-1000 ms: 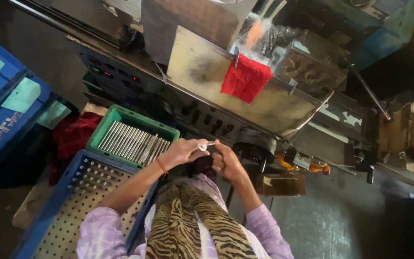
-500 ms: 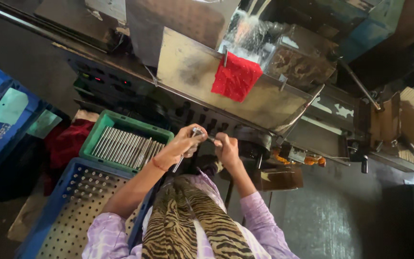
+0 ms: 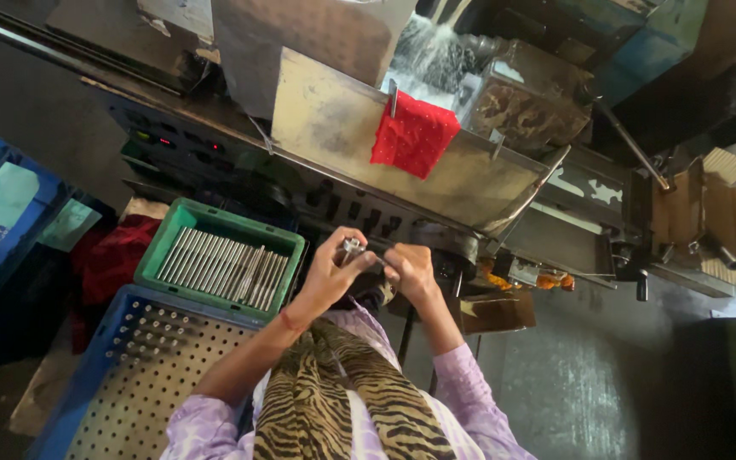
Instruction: The person repeatedly picks up small metal rods from a green tray, presses each rod against a rotating grinding wheel while water flows over it, then places the rod back into the tray. The cycle continues throughout the clip.
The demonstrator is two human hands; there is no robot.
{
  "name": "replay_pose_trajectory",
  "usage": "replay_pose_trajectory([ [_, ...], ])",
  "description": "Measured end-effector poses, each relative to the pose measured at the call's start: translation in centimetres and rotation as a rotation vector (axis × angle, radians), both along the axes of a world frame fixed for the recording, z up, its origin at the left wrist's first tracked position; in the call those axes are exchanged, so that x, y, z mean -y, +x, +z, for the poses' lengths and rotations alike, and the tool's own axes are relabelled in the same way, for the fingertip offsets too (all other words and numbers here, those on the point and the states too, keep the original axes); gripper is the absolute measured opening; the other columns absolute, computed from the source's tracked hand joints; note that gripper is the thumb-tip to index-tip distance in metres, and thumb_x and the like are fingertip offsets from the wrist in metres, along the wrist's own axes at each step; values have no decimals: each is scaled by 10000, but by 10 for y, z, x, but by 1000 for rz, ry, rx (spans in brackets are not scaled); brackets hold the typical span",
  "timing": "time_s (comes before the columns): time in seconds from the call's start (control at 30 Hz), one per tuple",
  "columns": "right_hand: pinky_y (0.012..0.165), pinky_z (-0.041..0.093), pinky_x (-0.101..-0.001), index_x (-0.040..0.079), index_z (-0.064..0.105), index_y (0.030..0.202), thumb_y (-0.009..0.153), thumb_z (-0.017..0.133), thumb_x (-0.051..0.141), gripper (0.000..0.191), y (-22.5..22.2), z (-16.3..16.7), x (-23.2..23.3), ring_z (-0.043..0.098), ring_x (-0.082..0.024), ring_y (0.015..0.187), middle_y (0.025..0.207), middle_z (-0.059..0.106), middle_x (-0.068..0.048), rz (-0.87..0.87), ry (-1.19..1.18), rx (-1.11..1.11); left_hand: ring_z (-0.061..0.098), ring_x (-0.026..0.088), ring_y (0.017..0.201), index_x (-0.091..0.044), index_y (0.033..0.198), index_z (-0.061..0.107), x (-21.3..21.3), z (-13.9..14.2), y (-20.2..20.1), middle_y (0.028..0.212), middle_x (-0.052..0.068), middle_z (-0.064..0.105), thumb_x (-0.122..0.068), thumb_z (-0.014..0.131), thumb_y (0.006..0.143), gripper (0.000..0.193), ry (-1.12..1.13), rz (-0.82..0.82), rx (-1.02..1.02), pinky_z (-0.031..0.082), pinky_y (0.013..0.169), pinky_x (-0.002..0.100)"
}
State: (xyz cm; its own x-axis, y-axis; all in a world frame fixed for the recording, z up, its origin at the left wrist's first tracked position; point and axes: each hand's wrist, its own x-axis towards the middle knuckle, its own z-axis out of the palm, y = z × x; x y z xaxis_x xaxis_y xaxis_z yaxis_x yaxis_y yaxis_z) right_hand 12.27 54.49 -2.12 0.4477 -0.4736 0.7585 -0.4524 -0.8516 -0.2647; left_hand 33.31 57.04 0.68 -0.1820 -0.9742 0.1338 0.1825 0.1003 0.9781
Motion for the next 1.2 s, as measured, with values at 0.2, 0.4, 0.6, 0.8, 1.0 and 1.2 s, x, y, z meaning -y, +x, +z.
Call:
replay_pose_trajectory([
  [0.2, 514, 400, -440, 72, 571, 1051, 1075, 548, 371, 300, -6, -1, -20, 524, -314, 559, 689, 502, -85, -46, 63, 54, 381, 6, 669, -84, 1067, 615, -11, 12, -9, 754, -86, 439, -117, 779, 939, 211, 9, -29, 18, 321, 559, 194],
  [0.4, 542, 473, -405, 82, 640, 1019, 1052, 585, 320, 246, -15, -1, -26, 635, -305, 609, 716, 606, -117, -112, 256, 137, 383, 1, 666, -85, 1043, 604, 7, 14, -17, 764, -93, 452, -128, 772, 926, 209, 44, -114, -33, 321, 557, 192],
  [0.6, 541, 474, -361, 29, 666, 989, 1003, 668, 235, 206, -17, 30, -14, 599, -280, 580, 695, 617, -137, -144, 486, 66, 386, -2, 506, -105, 1066, 611, 38, 17, -18, 685, -74, 470, -169, 722, 951, 172, 235, -259, -124, 276, 427, 204],
  [0.8, 583, 447, -302, -3, 710, 816, 935, 737, 152, 198, -41, 82, 1, 544, -110, 631, 675, 642, -54, 239, 1067, 127, 354, -16, 512, -88, 1103, 609, 62, 32, -13, 728, -99, 459, -149, 716, 973, 179, 369, -508, -409, 230, 433, 188],
  [1.0, 577, 429, -296, -23, 729, 762, 842, 822, 119, 188, -78, 86, 33, 595, -112, 637, 696, 689, -65, 308, 1046, 353, 395, -1, 526, -109, 1089, 578, 75, 42, -54, 732, -81, 494, -123, 711, 969, 179, 258, -345, -343, 283, 427, 219],
  [1.2, 500, 363, -256, -31, 773, 778, 836, 836, 163, 212, -118, 16, 88, 505, -86, 542, 621, 649, -47, 252, 1131, 625, 357, 11, 478, -129, 1024, 596, 124, 46, -90, 666, -81, 469, -151, 727, 940, 157, 402, -276, -192, 242, 393, 226],
])
